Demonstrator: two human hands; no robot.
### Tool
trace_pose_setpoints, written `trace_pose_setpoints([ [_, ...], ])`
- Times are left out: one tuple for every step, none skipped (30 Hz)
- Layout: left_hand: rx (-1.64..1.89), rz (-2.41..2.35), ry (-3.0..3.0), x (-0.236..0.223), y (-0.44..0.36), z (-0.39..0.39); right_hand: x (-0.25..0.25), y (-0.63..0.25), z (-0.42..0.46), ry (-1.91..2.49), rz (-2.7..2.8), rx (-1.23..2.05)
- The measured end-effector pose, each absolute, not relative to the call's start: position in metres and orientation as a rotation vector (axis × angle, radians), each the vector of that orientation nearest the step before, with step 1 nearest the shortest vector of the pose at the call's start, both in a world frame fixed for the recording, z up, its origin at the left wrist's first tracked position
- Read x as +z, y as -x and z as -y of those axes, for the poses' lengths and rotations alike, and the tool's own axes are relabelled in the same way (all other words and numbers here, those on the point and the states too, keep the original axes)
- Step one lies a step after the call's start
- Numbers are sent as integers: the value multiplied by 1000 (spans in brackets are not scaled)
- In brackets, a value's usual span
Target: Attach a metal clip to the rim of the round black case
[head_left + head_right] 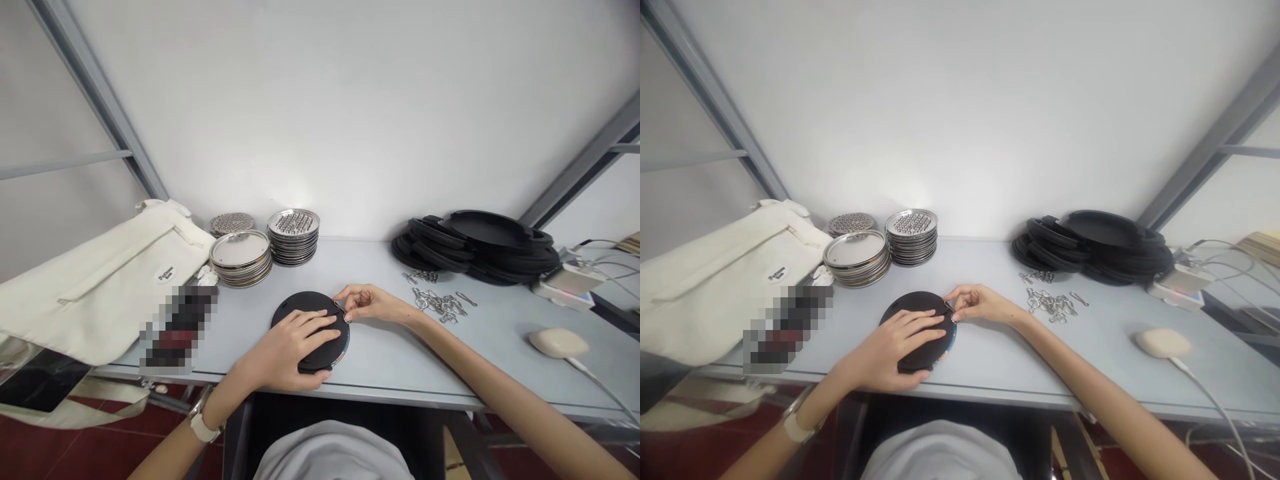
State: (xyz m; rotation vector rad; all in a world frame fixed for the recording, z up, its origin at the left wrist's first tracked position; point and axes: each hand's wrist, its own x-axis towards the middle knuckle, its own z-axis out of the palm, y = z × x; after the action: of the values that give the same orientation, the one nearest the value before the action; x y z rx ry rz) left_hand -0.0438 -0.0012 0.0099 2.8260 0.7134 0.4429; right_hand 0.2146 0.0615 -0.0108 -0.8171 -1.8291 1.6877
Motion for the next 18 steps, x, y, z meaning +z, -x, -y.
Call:
trace_pose_setpoints([
  [444, -715, -2827, 10, 44, 1, -11, -215, -62, 816, 1832, 1686],
  [445, -715, -2828, 10, 44, 1, -11, -215, -62, 815, 1835, 1684],
  [446, -713, -2830, 10, 44, 1, -11, -215, -62, 816, 1837, 1683],
  [445, -711, -2831, 10, 44, 1, -11, -215, -62, 817, 1839, 1681],
  [445, -709, -2832, 10, 44, 1, -10, -214, -62, 817, 1841, 1681],
  [443, -708, -2832, 10, 44, 1, -10, -214, -62, 818, 1841, 1682],
  [440, -710, -2832, 10, 44, 1, -10, -214, -62, 819, 1841, 1684],
  [436, -712, -2831, 10, 44, 1, -10, -213, -62, 820, 1840, 1685],
  [434, -712, -2831, 10, 44, 1, -10, -213, -61, 820, 1839, 1687],
  [432, -712, -2831, 10, 44, 1, -9, -213, -61, 821, 1838, 1688],
  [432, -710, -2830, 10, 44, 1, -9, -213, -61, 822, 1838, 1690],
  [434, -710, -2829, 10, 44, 1, -9, -213, -61, 821, 1838, 1691],
  [438, -710, -2829, 10, 44, 1, -9, -213, -61, 820, 1837, 1692],
  [440, -710, -2828, 10, 44, 1, -9, -213, -61, 818, 1838, 1694],
  [440, -710, -2828, 10, 44, 1, -8, -213, -60, 818, 1838, 1695],
  [441, -708, -2829, 10, 44, 1, -8, -213, -60, 816, 1837, 1696],
  [441, -707, -2830, 9, 44, 1, -8, -213, -60, 813, 1839, 1696],
  [442, -708, -2831, 9, 45, 1, -8, -213, -60, 810, 1841, 1695],
])
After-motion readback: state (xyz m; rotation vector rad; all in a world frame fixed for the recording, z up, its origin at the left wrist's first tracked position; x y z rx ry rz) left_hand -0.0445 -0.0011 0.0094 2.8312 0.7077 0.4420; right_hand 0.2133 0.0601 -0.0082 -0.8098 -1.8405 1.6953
